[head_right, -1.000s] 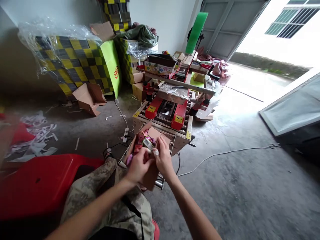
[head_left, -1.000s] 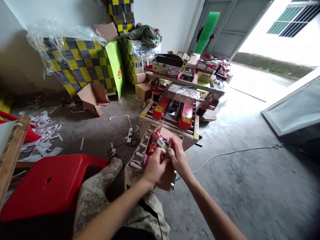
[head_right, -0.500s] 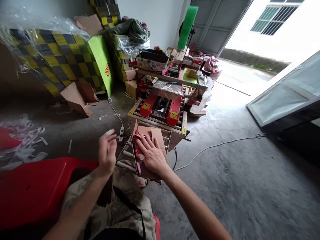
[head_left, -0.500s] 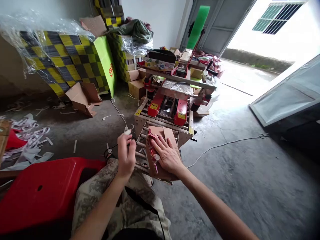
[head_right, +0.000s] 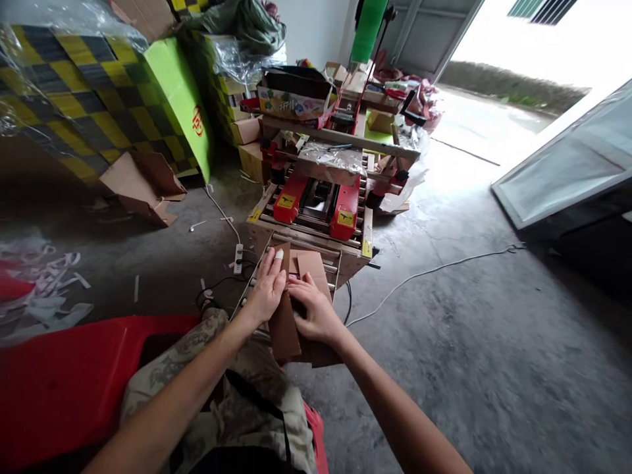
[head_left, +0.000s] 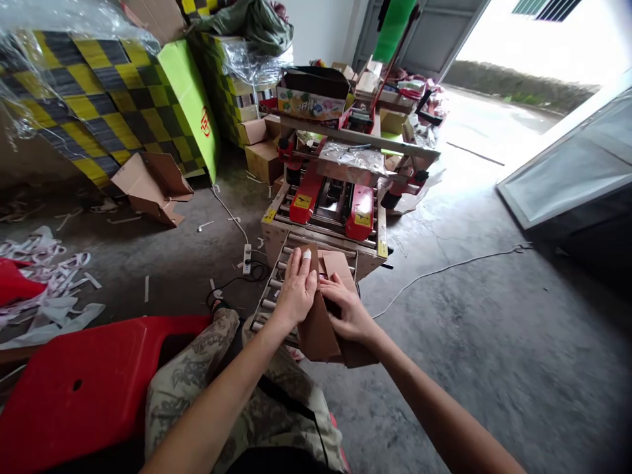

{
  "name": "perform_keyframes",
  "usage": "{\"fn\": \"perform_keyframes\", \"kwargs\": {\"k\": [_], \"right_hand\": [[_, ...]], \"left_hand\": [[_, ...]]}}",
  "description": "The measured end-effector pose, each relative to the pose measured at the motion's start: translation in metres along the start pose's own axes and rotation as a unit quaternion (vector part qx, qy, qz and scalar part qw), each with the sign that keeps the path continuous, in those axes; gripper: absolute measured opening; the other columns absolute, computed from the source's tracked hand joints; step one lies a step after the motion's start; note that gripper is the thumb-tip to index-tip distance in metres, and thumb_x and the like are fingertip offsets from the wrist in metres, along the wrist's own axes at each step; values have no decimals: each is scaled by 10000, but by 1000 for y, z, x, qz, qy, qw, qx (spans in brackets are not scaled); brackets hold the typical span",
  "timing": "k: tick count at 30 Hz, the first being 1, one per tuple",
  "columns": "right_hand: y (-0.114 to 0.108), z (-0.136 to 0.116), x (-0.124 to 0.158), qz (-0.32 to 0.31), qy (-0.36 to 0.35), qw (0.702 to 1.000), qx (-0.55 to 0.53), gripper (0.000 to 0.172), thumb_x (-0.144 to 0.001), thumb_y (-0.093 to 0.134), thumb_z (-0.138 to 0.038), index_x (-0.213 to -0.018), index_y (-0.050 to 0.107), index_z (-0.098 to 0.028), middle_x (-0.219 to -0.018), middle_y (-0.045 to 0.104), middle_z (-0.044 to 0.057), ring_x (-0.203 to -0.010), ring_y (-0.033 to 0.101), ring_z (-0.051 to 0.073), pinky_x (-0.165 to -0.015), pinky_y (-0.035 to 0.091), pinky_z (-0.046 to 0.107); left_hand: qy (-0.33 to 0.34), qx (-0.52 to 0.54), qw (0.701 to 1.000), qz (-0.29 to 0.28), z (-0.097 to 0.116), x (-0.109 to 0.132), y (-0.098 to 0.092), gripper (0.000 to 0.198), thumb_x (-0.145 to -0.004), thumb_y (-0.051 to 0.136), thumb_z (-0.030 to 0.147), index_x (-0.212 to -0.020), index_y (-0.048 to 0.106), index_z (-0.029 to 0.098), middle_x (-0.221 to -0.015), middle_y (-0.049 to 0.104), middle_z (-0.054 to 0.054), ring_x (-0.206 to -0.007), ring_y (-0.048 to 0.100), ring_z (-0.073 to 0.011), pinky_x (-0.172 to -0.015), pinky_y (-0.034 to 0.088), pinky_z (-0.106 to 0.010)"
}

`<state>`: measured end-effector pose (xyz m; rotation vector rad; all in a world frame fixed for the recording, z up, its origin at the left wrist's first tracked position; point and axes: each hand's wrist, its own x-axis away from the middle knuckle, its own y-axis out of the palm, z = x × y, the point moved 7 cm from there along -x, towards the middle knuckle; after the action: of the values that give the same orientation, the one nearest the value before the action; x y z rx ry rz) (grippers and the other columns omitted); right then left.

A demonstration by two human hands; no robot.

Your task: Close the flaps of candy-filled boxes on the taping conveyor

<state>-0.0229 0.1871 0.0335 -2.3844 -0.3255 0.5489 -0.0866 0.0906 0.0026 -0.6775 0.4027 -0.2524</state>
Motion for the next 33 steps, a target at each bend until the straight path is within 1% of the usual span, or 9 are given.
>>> {"fn": "perform_keyframes", "kwargs": {"k": [3,5,7,11,15,17,21,24,33], "right_hand": [[-36,2,9,90,33,990,-101,206,-822,480,-207,-905,669,-210,-961,702,57,-1141,558,241,-1103,277,489],[-57,0,25,145,51,983,-100,217,-846,515,-274,-1004,654,-220,-1088,664,71,-1204,503,252,-1079,326,467],[-64,0,49,165,78,980,-83,476,-833,570,-432,-1258,519,-225,-1353,490,95,-1332,337,284,-1103,283,486],[-28,5,100,101,145,978,-106,977,-742,465,-761,-1479,129,-215,-1543,108,97,-1401,125,320,-1126,202,521],[6,4,109,130,159,976,-72,1034,-697,577,-723,-1481,123,-225,-1550,36,96,-1404,83,328,-1129,187,516],[10,2,99,159,140,975,-62,983,-708,569,-719,-1471,184,-232,-1548,66,92,-1404,92,329,-1130,178,522],[10,3,87,160,111,980,-43,1014,-696,529,-762,-1470,188,-203,-1546,64,108,-1403,68,349,-1127,152,554],[10,5,91,131,108,986,3,1045,-686,551,-754,-1472,179,-174,-1546,39,123,-1403,28,360,-1128,136,561],[16,-7,76,9,106,976,190,1116,-647,632,-704,-1453,201,-63,-1531,49,194,-1382,-89,411,-1103,169,610]], "left_hand": [[5,-91,996,-15,7,3,1,551,-947,265,357,-1416,296,70,-1527,178,-170,-1419,134,-240,-1153,195,-416],[-2,-160,987,-14,14,6,2,536,-938,311,363,-1408,318,106,-1524,197,-160,-1410,165,-267,-1137,220,-459],[-12,-213,977,-10,19,7,1,525,-928,349,369,-1400,326,140,-1519,214,-159,-1402,184,-294,-1116,227,-517],[24,-224,973,-58,18,-16,-2,561,-857,497,425,-1307,406,102,-1438,321,-214,-1388,193,-329,-1111,214,-522],[97,-119,976,-152,0,-53,-1,885,-626,712,575,-1311,378,125,-1401,346,-185,-1363,214,-332,-1120,218,-478],[116,-85,974,-175,-4,-61,3,944,-627,697,605,-1360,330,138,-1387,366,-167,-1313,287,-313,-1101,253,-460],[137,-113,976,-123,14,-51,11,734,-769,557,602,-1321,419,138,-1241,487,-133,-1156,391,-286,-1036,319,-435],[113,-131,982,-71,28,-41,15,455,-928,358,423,-1284,471,164,-1158,537,-104,-1087,430,-245,-986,358,-392],[-13,-258,965,-36,19,-51,14,307,-916,377,306,-1166,533,221,-1115,527,-111,-1057,457,-286,-810,431,-398]]}}
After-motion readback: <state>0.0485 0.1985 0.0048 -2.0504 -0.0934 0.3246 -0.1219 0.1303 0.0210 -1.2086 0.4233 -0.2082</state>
